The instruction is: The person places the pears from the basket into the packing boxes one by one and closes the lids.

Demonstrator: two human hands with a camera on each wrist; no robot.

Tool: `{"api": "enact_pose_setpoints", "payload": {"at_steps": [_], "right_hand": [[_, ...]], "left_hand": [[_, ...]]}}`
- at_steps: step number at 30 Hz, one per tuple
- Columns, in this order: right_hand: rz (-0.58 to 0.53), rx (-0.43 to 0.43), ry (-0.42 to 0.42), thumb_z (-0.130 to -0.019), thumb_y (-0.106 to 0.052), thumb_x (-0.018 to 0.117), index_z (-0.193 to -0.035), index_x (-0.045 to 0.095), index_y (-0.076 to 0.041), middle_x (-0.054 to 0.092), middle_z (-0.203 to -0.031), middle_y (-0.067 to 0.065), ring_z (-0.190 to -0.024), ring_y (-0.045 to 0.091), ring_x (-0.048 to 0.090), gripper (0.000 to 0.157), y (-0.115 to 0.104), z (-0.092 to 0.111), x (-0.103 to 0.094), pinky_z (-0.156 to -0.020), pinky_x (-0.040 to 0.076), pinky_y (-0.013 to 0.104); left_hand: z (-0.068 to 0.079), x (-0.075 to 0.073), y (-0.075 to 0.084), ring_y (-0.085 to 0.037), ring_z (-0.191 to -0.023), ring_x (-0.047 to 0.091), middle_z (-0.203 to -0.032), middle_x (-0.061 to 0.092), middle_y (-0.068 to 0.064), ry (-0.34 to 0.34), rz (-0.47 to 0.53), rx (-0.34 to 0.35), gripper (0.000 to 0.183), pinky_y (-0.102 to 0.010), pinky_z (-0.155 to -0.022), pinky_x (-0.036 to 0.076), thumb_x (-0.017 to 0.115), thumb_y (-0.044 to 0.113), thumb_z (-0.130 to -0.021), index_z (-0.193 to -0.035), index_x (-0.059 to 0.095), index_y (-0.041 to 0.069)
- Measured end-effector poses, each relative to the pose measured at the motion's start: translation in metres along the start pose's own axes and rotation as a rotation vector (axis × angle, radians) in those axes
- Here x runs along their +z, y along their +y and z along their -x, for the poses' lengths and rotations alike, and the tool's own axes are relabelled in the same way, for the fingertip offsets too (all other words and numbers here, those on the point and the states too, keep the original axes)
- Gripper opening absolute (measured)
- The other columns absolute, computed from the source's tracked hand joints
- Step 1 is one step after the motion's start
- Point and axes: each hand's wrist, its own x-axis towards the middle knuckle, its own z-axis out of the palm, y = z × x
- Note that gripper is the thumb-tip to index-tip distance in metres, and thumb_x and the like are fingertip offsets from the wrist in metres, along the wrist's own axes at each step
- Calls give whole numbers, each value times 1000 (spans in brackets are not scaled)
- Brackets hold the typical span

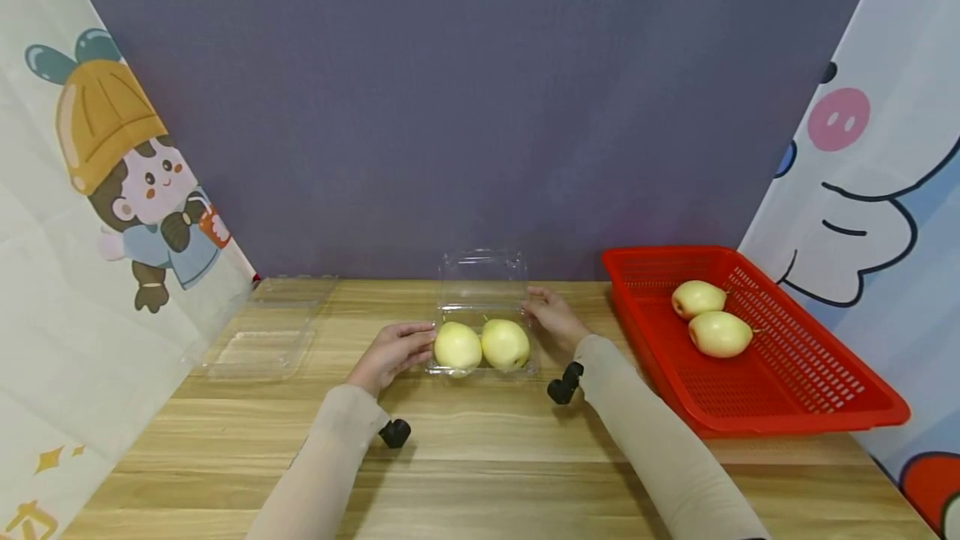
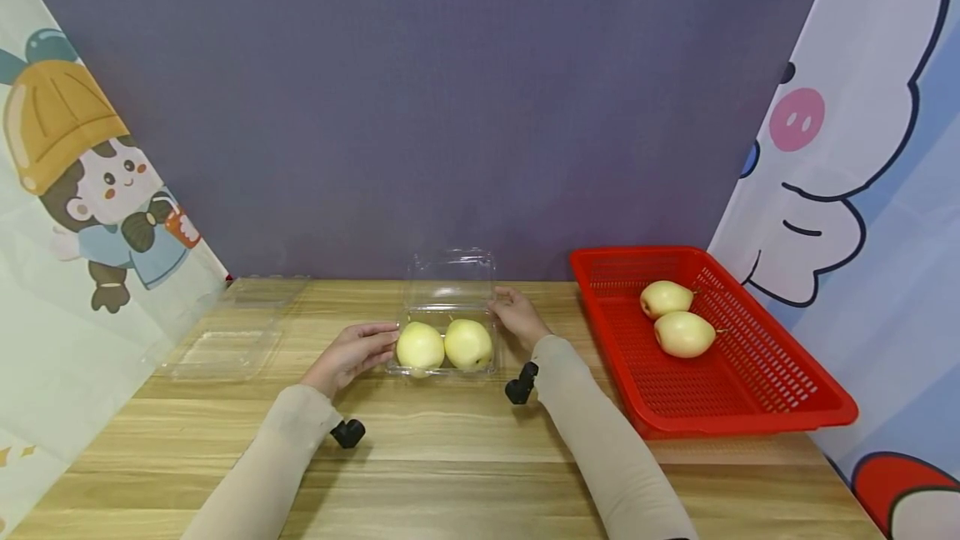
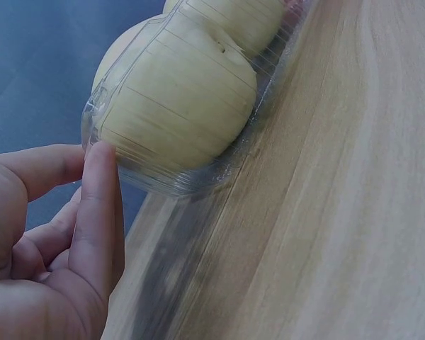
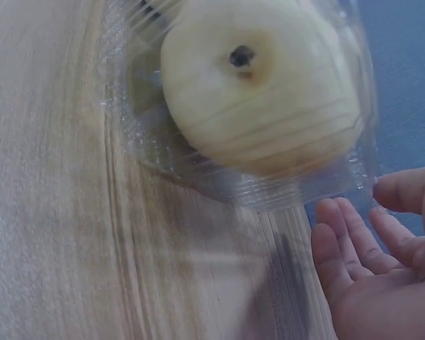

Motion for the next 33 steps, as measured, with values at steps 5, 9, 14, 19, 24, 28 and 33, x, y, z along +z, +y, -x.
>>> {"api": "enact_pose_setpoints", "payload": {"at_steps": [5,9,14,19,24,28,33], "right_hand": [[-21,-61,-9,-100,-7,58,-141,42,9,65,-98,13,-87,16,60,47,0,4,0,-78,52,26],[-44,-82,-2,-98,-8,59,-140,43,8,64,-93,10,-84,15,60,48,0,5,-1,-79,53,27],[-68,-56,34,-102,-10,54,-144,41,6,64,-110,18,-86,11,61,46,0,1,-1,-86,54,31],[-139,-47,48,-103,-9,53,-141,43,9,64,-108,16,-79,7,62,43,-2,-1,-1,-79,54,24],[-148,-73,46,-102,-9,54,-138,45,9,65,-100,10,-77,7,62,41,-4,0,0,-72,54,21],[-132,-83,50,-103,-11,52,-136,46,8,65,-104,13,-81,10,63,38,-4,0,-1,-76,55,24],[-156,-73,42,-109,-17,40,-134,44,11,61,-115,22,-86,14,63,38,-7,2,-2,-78,55,26]], "left_hand": [[0,0,0,-11,-84,65,-103,65,-10,-2,5,6,43,-21,-77,59,65,6,-98,-136,54,-10],[0,0,-1,-10,-82,65,-102,65,-9,-2,16,10,42,-19,-76,58,65,5,-98,-135,54,-10],[-1,0,-1,-10,-82,65,-101,66,-9,-3,14,11,42,-19,-76,58,65,5,-98,-135,53,-11],[-2,0,0,-10,-83,65,-103,66,-10,2,-1,8,42,-20,-76,58,65,6,-98,-136,54,-10],[-3,0,0,-10,-82,65,-102,66,-9,11,4,0,41,-20,-77,58,65,5,-98,-135,55,-9],[-3,0,-1,-10,-81,65,-101,66,-9,13,14,1,40,-19,-75,58,65,4,-98,-134,55,-10],[-4,0,-2,-10,-81,66,-100,66,-9,15,14,4,40,-19,-74,58,65,4,-97,-134,56,-10]]}}
